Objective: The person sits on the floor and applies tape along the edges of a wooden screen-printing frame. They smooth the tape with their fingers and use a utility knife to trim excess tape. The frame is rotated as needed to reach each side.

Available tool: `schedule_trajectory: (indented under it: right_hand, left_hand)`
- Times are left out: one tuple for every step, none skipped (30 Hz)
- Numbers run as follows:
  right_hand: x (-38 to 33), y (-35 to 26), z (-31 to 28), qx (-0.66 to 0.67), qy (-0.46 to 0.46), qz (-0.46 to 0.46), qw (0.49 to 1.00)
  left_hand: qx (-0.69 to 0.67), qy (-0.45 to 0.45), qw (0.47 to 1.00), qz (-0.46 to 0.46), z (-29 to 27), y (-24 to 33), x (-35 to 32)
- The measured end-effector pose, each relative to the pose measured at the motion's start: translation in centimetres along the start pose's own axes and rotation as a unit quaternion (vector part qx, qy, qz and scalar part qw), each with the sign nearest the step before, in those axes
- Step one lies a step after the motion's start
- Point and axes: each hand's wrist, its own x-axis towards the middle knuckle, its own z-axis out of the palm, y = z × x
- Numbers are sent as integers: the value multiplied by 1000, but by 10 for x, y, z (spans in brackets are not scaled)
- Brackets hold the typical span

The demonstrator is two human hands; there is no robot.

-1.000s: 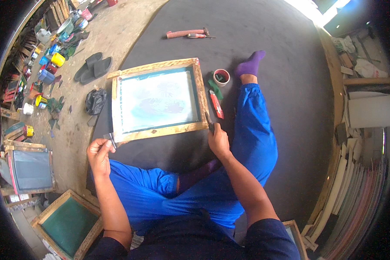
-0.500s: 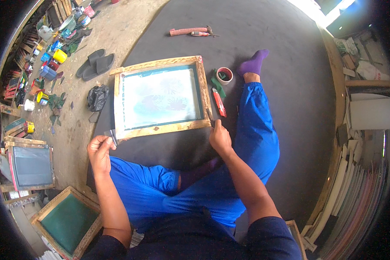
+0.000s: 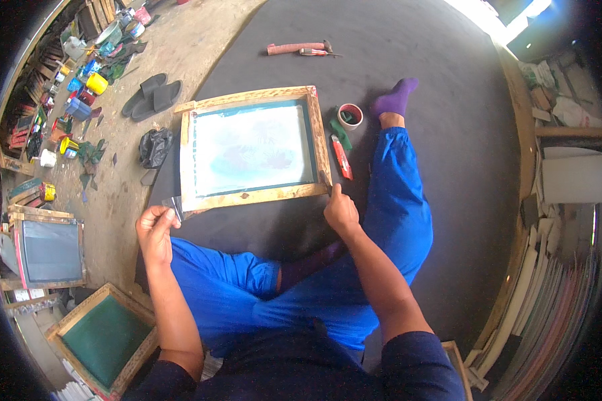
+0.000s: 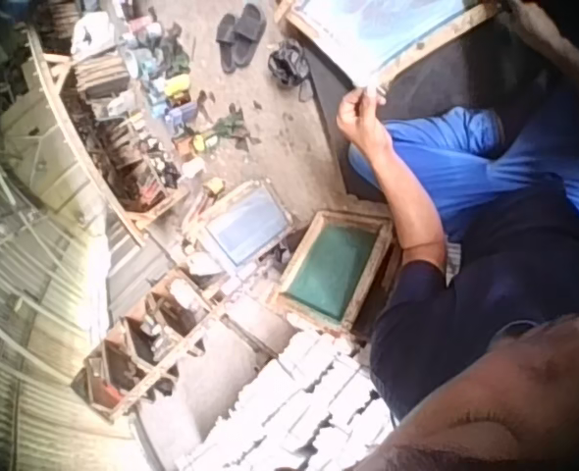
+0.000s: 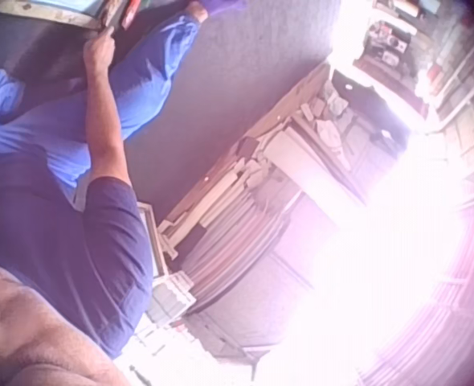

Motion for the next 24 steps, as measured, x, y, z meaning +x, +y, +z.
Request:
schedule_trajectory:
  right_hand:
    - [2, 0, -1, -2, -1, -5, 1000]
    - [5, 0, -3, -5, 0, -12, 1000]
    - [6, 4, -2, 2, 5, -14, 1000]
    - [5, 11, 3, 8, 9, -17, 1000]
    - [4, 11, 5, 16, 12, -19, 1000]
    - [5, 12, 5, 29, 36, 2, 999]
    - [6, 13, 4, 42, 59, 22, 997]
    - [9, 11, 2, 56, 82, 40, 994]
    - [12, 14, -3, 79, 126, 36, 988]
    - [22, 23, -5, 55, 143, 60, 986]
    - [28, 26, -10, 53, 170, 72, 981]
    - [32, 30, -16, 51, 196, 85, 976]
    - [38, 35, -18, 52, 189, 110, 974]
    - [44, 41, -19, 54, 183, 134, 972]
    - [47, 46, -17, 57, 183, 144, 971]
    - [49, 53, -17, 46, 180, 146, 972]
    - [49, 48, -19, 36, 174, 145, 973]
    - [49, 43, -20, 27, 167, 144, 975]
    - [46, 38, -21, 14, 157, 160, 974]
    - [41, 24, -26, -10, 167, 108, 980]
    - [35, 11, -31, -35, 177, 56, 982]
    - [30, -4, -36, -60, 186, 4, 981]
    - [26, -19, -44, 6, 135, -70, 988]
    - [24, -38, -51, 72, 81, -146, 983]
  left_hand:
    - [-1, -1, 1000, 2, 0, 0, 0]
    - [0, 1, 1000, 0, 2, 1, 0]
    - [0, 3, 1000, -2, 5, 3, -1]
    - [0, 5, 1000, -4, 7, 4, -2]
    - [-3, 1, 1000, -3, 8, 5, -2]
    - [-7, -2, 1000, -1, 8, 5, -1]
    - [-10, -6, 1000, 0, 9, 6, -1]
    - [-2, -12, 1000, 5, 11, 11, 0]
    - [7, -18, 1000, 10, 13, 17, 0]
    - [15, -23, 1000, 15, 16, 23, 1]
    - [14, -31, 999, 19, 17, 28, 2]
    - [11, -39, 999, 22, 19, 32, 4]
    - [9, -48, 999, 25, 21, 36, 6]
    - [16, -57, 998, 25, 25, 43, 9]
    - [24, -67, 997, 24, 30, 50, 11]
    - [31, -77, 996, 22, 36, 57, 13]
    - [31, -92, 995, 18, 41, 65, 14]
    - [41, -105, 993, 20, 47, 73, 15]
    - [50, -118, 991, 22, 52, 80, 16]
    - [60, -131, 989, 25, 57, 87, 16]
    - [61, -141, 988, 32, 64, 91, 17]
    - [72, -158, 984, 35, 68, 94, 19]
    - [82, -177, 980, 38, 73, 98, 22]
    - [94, -195, 975, 41, 78, 101, 23]
